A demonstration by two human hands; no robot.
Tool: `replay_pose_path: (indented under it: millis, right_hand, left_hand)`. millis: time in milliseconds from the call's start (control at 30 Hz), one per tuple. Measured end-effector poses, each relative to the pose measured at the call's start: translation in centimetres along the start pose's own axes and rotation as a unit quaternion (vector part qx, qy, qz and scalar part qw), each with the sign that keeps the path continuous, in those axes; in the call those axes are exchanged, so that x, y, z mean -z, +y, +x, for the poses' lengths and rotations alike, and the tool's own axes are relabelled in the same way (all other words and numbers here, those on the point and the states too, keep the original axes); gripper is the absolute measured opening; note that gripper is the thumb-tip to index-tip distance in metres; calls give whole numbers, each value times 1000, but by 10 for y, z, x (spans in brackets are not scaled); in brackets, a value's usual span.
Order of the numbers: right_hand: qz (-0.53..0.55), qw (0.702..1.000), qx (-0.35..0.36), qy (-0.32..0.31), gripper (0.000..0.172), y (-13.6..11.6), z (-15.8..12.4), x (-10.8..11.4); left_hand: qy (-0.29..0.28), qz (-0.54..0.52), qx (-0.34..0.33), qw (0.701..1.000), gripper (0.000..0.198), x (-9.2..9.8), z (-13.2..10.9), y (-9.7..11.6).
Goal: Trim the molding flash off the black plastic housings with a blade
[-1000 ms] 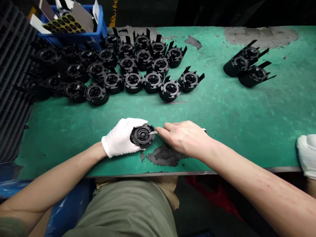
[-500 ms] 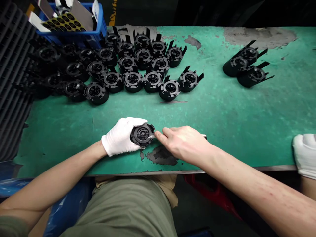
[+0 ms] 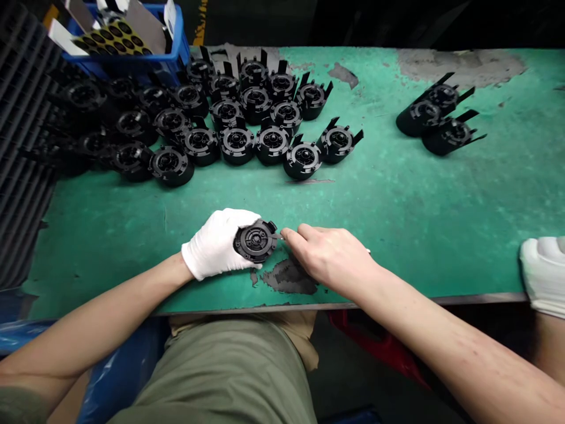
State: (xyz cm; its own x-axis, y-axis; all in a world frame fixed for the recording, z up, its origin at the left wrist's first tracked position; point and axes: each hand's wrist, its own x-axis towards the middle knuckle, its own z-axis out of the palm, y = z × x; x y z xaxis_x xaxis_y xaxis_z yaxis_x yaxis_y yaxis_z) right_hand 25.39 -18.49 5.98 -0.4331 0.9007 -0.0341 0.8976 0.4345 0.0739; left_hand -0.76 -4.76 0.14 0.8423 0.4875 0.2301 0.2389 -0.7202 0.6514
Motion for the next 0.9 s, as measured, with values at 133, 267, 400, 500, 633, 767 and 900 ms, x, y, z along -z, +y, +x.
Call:
replay_pose_path:
  millis: [133, 267, 400, 500, 633, 767, 900]
  right_hand:
    - [-20, 1000, 3, 7, 29, -9, -3, 2]
    - [-39, 999, 24, 9, 42, -14, -4, 5]
    - [-68, 997, 34, 1, 53, -17, -5, 10]
    - [-75, 996, 41, -1, 54, -19, -5, 12]
    - [-68, 996, 50, -22, 52, -17, -5, 10]
    - [-25, 999, 41, 2, 39, -9, -4, 1]
    - [83, 992, -45, 82, 28, -2, -5, -7]
  left_hand:
    - [-15, 18, 15, 1000, 85, 1, 1, 2]
    - [-8, 20, 13, 1000, 86, 0, 1, 3]
    - [-18, 11, 24, 999, 82, 0, 2, 4]
    - [-28, 6, 32, 999, 79, 0, 3, 5]
    - [-26, 9, 31, 999, 78, 0, 3, 5]
    - [-27, 28, 27, 999, 82, 0, 2, 4]
    - [23, 74, 19, 997, 90, -2, -5, 5]
